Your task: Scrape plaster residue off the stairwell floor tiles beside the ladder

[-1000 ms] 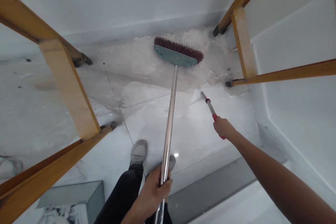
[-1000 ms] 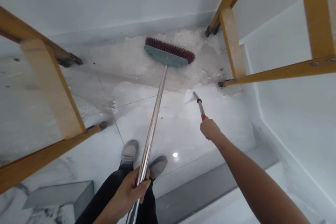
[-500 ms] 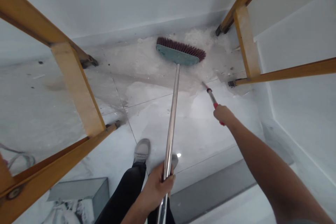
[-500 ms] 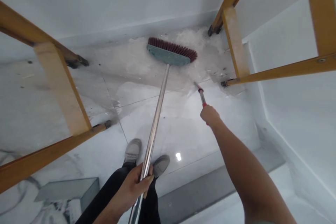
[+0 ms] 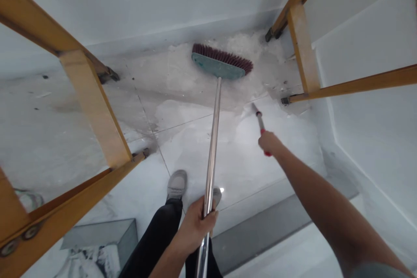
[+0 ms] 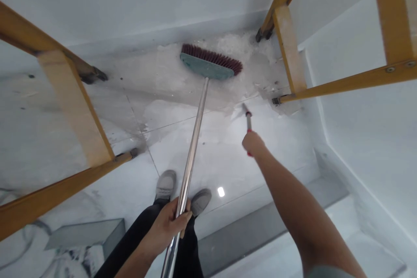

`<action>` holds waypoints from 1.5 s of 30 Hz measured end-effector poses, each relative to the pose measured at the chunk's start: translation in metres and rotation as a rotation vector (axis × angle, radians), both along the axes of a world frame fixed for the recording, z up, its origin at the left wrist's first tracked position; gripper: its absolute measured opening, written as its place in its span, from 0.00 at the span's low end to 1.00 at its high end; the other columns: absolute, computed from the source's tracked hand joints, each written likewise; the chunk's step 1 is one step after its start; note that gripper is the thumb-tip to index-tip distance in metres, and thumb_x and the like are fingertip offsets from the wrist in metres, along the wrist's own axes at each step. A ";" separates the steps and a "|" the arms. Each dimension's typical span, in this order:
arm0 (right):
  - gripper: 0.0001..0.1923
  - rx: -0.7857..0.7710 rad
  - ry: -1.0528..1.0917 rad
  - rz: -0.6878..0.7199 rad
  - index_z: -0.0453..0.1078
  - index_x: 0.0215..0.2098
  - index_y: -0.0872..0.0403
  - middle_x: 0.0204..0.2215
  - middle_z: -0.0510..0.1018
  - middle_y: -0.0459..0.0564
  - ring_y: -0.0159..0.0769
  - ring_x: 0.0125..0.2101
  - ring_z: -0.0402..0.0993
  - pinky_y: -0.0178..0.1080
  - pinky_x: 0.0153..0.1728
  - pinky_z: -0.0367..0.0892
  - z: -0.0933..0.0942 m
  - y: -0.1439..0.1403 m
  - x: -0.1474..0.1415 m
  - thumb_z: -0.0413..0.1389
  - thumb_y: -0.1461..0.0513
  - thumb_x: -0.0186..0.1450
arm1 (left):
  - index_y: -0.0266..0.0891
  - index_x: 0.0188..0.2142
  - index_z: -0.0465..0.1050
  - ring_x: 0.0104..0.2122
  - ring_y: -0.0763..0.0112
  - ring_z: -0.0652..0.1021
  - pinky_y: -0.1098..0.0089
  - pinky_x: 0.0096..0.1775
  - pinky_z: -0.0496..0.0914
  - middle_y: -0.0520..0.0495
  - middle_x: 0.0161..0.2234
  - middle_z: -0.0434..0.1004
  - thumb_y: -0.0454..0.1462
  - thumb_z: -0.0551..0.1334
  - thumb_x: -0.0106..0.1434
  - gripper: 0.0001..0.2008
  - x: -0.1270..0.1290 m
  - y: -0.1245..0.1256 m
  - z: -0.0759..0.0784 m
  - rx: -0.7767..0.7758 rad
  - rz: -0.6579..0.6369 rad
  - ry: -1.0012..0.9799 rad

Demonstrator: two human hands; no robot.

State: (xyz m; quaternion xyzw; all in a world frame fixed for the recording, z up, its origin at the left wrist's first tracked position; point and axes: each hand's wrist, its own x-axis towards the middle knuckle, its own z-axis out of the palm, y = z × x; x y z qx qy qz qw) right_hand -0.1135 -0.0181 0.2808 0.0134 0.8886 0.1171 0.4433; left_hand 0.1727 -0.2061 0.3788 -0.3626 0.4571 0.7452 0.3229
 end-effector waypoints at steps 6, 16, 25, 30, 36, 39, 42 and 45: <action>0.17 0.013 0.003 -0.013 0.69 0.48 0.59 0.41 0.78 0.63 0.47 0.40 0.78 0.43 0.38 0.71 0.019 0.005 0.031 0.47 0.60 0.66 | 0.40 0.27 0.57 0.16 0.80 0.64 0.76 0.20 0.60 0.59 0.17 0.58 0.41 0.62 0.55 0.13 -0.006 0.001 0.003 0.030 0.013 -0.023; 0.20 0.049 0.223 -0.264 0.68 0.47 0.61 0.39 0.78 0.64 0.51 0.42 0.76 0.45 0.41 0.70 0.012 0.056 0.027 0.47 0.55 0.65 | 0.40 0.26 0.57 0.16 0.79 0.65 0.76 0.21 0.60 0.59 0.17 0.58 0.42 0.61 0.54 0.13 -0.006 0.001 0.002 0.007 -0.001 -0.040; 0.23 0.167 0.262 0.273 0.58 0.59 0.60 0.47 0.67 0.68 0.53 0.46 0.73 0.49 0.40 0.70 0.019 0.062 0.039 0.41 0.67 0.67 | 0.40 0.26 0.57 0.16 0.80 0.65 0.76 0.21 0.60 0.59 0.17 0.58 0.43 0.61 0.54 0.14 -0.005 0.004 -0.004 -0.011 -0.014 -0.032; 0.28 0.110 0.139 0.285 0.48 0.67 0.54 0.44 0.70 0.63 0.47 0.36 0.76 0.46 0.35 0.70 0.016 0.082 0.041 0.43 0.57 0.70 | 0.40 0.27 0.57 0.16 0.80 0.63 0.76 0.20 0.60 0.59 0.18 0.57 0.42 0.60 0.55 0.13 -0.002 0.007 -0.008 -0.015 -0.008 -0.024; 0.23 0.108 0.191 0.355 0.60 0.58 0.62 0.38 0.75 0.65 0.50 0.38 0.77 0.46 0.38 0.70 0.017 0.075 0.010 0.40 0.58 0.71 | 0.40 0.26 0.56 0.16 0.79 0.65 0.76 0.21 0.61 0.59 0.18 0.57 0.41 0.59 0.55 0.11 -0.005 0.008 -0.008 -0.014 -0.025 -0.020; 0.23 0.090 0.128 0.370 0.60 0.58 0.63 0.38 0.76 0.65 0.51 0.37 0.77 0.47 0.37 0.70 0.023 0.076 0.005 0.42 0.59 0.70 | 0.40 0.27 0.56 0.16 0.80 0.64 0.76 0.20 0.60 0.59 0.17 0.57 0.43 0.59 0.54 0.12 -0.010 0.010 -0.005 -0.020 -0.031 -0.057; 0.22 0.092 0.122 0.366 0.60 0.57 0.63 0.38 0.76 0.67 0.52 0.37 0.77 0.48 0.37 0.70 0.024 0.079 -0.002 0.42 0.59 0.69 | 0.40 0.27 0.56 0.16 0.81 0.63 0.77 0.21 0.60 0.60 0.17 0.57 0.42 0.59 0.54 0.12 -0.012 0.013 -0.004 -0.008 -0.020 -0.060; 0.21 0.108 0.142 0.346 0.62 0.55 0.65 0.38 0.76 0.69 0.54 0.39 0.77 0.48 0.38 0.70 0.020 0.086 -0.012 0.42 0.60 0.69 | 0.40 0.27 0.56 0.16 0.81 0.63 0.77 0.20 0.59 0.60 0.17 0.58 0.41 0.59 0.54 0.12 -0.010 0.016 -0.007 -0.012 -0.006 -0.029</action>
